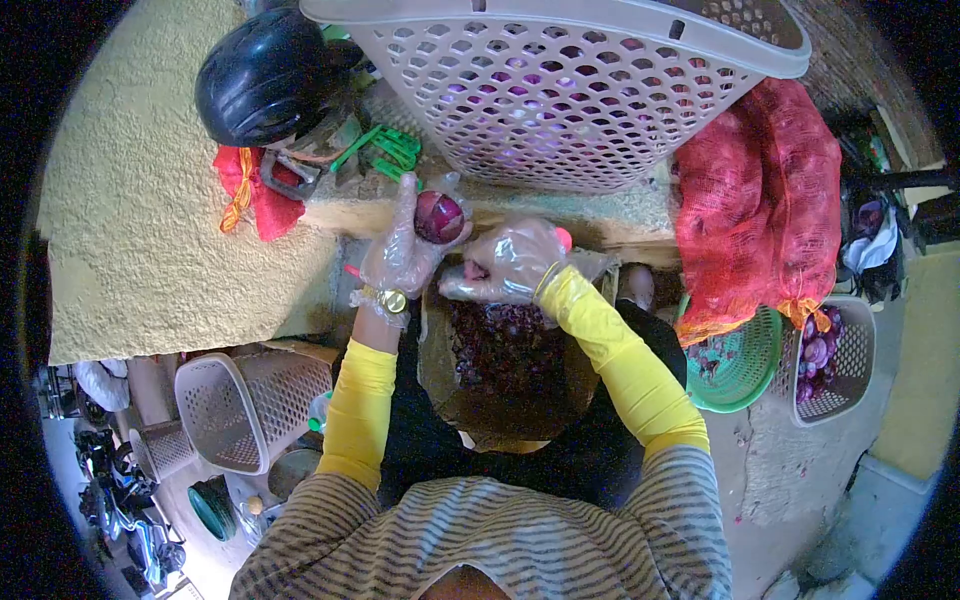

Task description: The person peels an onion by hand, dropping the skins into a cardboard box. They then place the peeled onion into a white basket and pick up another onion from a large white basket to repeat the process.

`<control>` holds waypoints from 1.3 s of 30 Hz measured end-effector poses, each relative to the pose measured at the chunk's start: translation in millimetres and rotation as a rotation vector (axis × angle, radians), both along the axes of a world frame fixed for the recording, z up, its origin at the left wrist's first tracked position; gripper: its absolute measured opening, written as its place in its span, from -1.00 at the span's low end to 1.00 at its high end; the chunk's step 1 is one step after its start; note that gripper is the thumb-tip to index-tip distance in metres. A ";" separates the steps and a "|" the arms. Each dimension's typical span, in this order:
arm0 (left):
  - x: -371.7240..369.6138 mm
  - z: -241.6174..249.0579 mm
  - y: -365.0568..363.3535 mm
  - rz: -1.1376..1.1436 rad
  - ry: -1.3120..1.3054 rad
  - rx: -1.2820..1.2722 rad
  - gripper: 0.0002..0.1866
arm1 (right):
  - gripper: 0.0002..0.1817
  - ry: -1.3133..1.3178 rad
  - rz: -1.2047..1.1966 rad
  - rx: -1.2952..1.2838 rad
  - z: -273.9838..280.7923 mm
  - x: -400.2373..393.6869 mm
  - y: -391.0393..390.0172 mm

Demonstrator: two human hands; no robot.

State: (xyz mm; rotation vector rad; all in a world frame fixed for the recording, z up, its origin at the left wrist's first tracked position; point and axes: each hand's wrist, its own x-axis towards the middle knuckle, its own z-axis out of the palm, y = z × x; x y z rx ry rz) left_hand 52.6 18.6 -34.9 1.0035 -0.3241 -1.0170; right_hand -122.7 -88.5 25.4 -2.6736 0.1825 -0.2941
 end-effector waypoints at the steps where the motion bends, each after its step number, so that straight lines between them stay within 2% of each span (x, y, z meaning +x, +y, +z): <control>1: 9.0 -10.5 1.5 -0.015 -0.030 0.011 -0.45 | -0.43 0.077 0.012 -0.008 9.9 -1.9 4.2; 3: 13.5 -17.6 4.3 -0.027 -0.059 0.021 -0.45 | -0.40 0.130 0.025 0.007 13.6 -1.7 7.6; 6: -1.5 27.3 7.0 -0.007 -0.025 -0.005 -0.47 | -0.36 0.237 0.038 0.017 12.4 0.1 11.8; 8: -10.6 62.8 6.7 -0.042 0.431 -0.016 -0.36 | -0.35 0.270 0.024 0.018 8.5 1.0 16.3; 9: -11.6 62.3 7.1 -0.039 0.432 -0.018 -0.36 | -0.35 0.271 0.027 0.017 5.0 -0.5 18.0; 11: -12.7 60.9 7.8 -0.040 0.402 -0.057 -0.52 | -0.34 0.293 0.070 0.025 -1.6 -4.0 21.8; 15: -13.7 61.4 12.1 -0.087 0.366 -0.047 -0.52 | -0.32 0.389 0.084 0.029 0.1 -7.8 27.3; 18: -15.8 67.1 15.9 -0.080 0.268 -0.008 -0.50 | -0.27 0.377 0.076 0.082 4.8 -14.2 28.2; 20: -11.7 68.9 19.2 -0.154 0.063 0.138 -0.49 | -0.21 0.410 0.018 0.111 20.5 -18.4 26.4; 21: -9.0 67.7 21.5 -0.155 0.066 0.136 -0.49 | -0.21 0.413 0.016 0.110 25.2 -20.6 24.9; 23: -3.8 64.6 23.0 -0.289 -0.689 0.181 -0.50 | -0.19 0.309 -0.144 0.082 31.3 -24.4 18.1; 24: -3.5 64.7 20.7 -0.290 -0.689 0.180 -0.50 | -0.19 0.309 -0.145 0.081 30.6 -26.0 14.3; 26: -4.3 64.8 14.9 -0.327 -0.499 0.293 -0.42 | -0.24 0.113 -0.291 0.061 28.4 -28.1 7.8; 27: -6.6 63.5 13.1 -0.329 -0.501 0.293 -0.42 | -0.24 0.111 -0.293 0.061 29.1 -27.9 6.8; 29: -13.3 59.4 8.7 -0.322 -0.657 0.315 -0.34 | -0.25 -0.063 -0.338 0.034 30.1 -28.6 6.2; 32: -28.6 95.7 9.1 -0.421 -0.603 0.312 -0.34 | -0.24 -0.153 -0.367 0.085 26.3 -28.6 1.2; 33: -28.0 91.6 9.4 -0.425 -0.606 0.313 -0.34 | -0.24 -0.155 -0.370 0.086 25.9 -28.8 -1.1; 35: -24.5 79.7 11.0 -0.336 -1.049 0.167 -0.35 | -0.23 -0.126 -0.332 -0.004 24.6 -29.4 -4.7; 36: -28.5 85.3 10.5 -0.341 -1.051 0.167 -0.35 | -0.23 -0.127 -0.337 -0.002 26.5 -29.8 -4.1; 38: -40.0 101.1 9.9 -0.373 -0.660 0.233 -0.33 | -0.26 -0.120 -0.361 0.061 31.9 -30.5 -2.2; 39: -35.1 87.5 8.2 -0.377 -0.659 0.236 -0.33 | -0.26 -0.119 -0.364 0.065 29.5 -31.9 -2.7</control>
